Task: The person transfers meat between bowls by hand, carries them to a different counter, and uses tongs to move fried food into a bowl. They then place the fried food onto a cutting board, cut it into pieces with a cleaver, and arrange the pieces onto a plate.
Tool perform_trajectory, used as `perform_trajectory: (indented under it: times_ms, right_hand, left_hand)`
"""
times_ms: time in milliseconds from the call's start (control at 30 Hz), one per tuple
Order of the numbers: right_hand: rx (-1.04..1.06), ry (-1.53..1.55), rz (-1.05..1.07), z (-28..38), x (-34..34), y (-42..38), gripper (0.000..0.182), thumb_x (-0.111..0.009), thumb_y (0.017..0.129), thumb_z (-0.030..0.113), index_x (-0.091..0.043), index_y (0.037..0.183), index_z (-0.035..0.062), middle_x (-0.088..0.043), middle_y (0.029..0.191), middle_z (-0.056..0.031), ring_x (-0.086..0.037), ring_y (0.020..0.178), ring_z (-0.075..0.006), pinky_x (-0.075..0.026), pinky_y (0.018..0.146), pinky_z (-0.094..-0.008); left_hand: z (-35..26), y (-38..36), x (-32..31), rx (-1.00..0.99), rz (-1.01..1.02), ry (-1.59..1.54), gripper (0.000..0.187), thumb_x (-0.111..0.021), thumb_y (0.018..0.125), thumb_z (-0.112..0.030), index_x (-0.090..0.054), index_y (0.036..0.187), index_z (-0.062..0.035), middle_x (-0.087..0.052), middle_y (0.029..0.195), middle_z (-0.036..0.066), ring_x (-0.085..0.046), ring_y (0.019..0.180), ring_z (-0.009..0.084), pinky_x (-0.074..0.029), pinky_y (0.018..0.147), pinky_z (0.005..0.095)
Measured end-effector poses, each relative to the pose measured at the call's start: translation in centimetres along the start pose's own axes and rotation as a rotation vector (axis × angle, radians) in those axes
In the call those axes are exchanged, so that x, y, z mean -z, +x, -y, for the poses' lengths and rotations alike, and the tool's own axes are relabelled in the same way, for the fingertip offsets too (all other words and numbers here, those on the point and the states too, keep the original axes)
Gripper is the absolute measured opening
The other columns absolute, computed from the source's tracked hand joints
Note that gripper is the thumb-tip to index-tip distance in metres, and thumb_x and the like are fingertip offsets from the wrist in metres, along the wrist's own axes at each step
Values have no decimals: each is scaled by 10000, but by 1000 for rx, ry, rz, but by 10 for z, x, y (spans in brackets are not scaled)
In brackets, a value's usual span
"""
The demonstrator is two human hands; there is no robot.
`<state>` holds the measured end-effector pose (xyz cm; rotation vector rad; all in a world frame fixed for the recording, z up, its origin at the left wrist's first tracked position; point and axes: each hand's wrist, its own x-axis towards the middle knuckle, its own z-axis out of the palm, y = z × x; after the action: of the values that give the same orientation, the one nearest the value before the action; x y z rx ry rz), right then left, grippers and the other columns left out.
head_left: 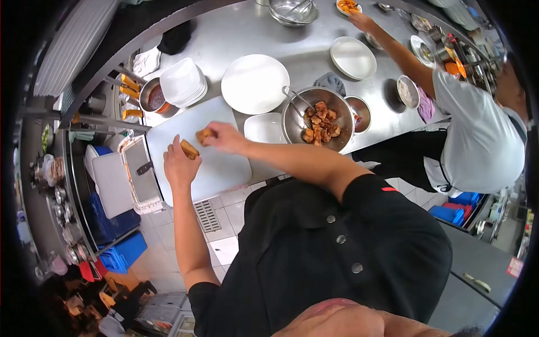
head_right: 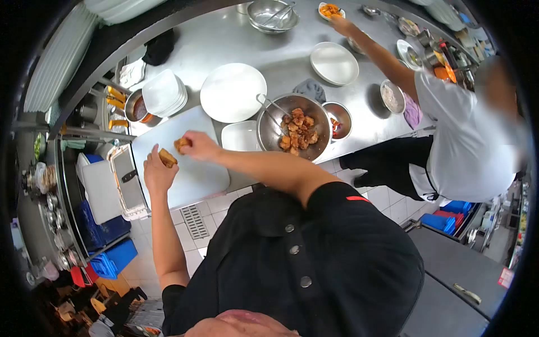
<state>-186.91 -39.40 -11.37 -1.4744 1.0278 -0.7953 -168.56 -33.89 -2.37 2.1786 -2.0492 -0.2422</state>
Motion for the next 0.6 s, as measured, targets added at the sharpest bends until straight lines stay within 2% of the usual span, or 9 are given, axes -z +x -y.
perform_trajectory:
  times_ms: [33, 100, 133, 233, 300, 367, 467, 533, 600]
  right_hand:
    - [2, 5, -14, -4, -11, 4, 380, -773, 881, 223, -671, 1187, 22, -699, 1070, -156, -690, 933, -259, -572, 844, -401]
    - [28, -779, 236, -10, -21, 9, 368, -746, 906, 289, -682, 1165, 37, -681, 1193, -168, -657, 1096, -337, -530, 960, -475]
    - [15, -773, 209, -6, -16, 8, 368, -746, 906, 289, -682, 1165, 37, -681, 1193, -168, -657, 1096, -337, -530, 960, -475]
    - [287, -821, -49, 17, 22, -8, 331, -727, 890, 296, -701, 1111, 51, -648, 1212, -177, -598, 1191, -355, -484, 1015, -514]
    - [351, -950, -236, 54, 89, -21, 367, -759, 851, 293, -691, 1119, 52, -622, 1265, -212, -583, 1205, -375, -458, 1034, -518]
    - [342, -1205, -474, 67, 139, -27, 384, -772, 834, 315, -696, 1103, 52, -612, 1213, -213, -568, 1186, -373, -441, 1043, -516]
    - [283, -1375, -486, 29, 187, -24, 312, -765, 814, 263, -730, 1024, 35, -653, 1103, -195, -615, 1106, -374, -464, 1013, -521]
    - [-51, -1419, -151, 9, 205, -22, 202, -697, 823, 202, -773, 929, 47, -721, 981, -161, -702, 982, -360, -549, 897, -550]
    - [-64, -1404, -125, 14, 215, -33, 180, -685, 819, 174, -774, 902, 41, -729, 905, -151, -729, 898, -352, -573, 834, -515]
  left_hand:
    - [15, 1, -19, 52, 87, 91, 873, -833, 726, -206, -461, 1504, -73, -596, 1378, 214, -595, 1218, 405, -504, 1027, 487]
    - [55, -2, -74, -176, -8, 30, 884, -839, 745, -173, -440, 1525, -64, -550, 1431, 216, -567, 1259, 399, -485, 1064, 484]
    - [39, -6, -67, -86, 19, 66, 879, -833, 772, -134, -416, 1541, -46, -512, 1471, 217, -524, 1314, 395, -448, 1116, 484]
    - [29, -11, -58, 69, -36, -217, 840, -827, 791, -125, -435, 1532, -65, -485, 1505, 203, -513, 1308, 421, -451, 1111, 505]
    - [21, -22, -56, -6, -165, -147, 751, -805, 839, -111, -470, 1507, -46, -525, 1463, 211, -569, 1259, 390, -501, 1059, 487]
    - [-4, -28, -56, 98, -217, -585, 643, -775, 876, -82, -522, 1465, -23, -582, 1397, 201, -651, 1146, 314, -558, 960, 417]
    - [-60, -35, -70, 70, 82, -874, 551, -757, 895, -58, -565, 1409, -2, -654, 1290, 146, -696, 983, 193, -570, 826, 344]
    - [-103, -37, -83, -35, 215, -973, 557, -767, 899, -76, -562, 1414, -16, -671, 1264, 144, -709, 956, 193, -572, 791, 339]
    - [-135, -36, -107, -98, 322, -997, 568, -766, 924, -127, -537, 1431, -16, -687, 1248, 147, -712, 908, 196, -568, 746, 312]
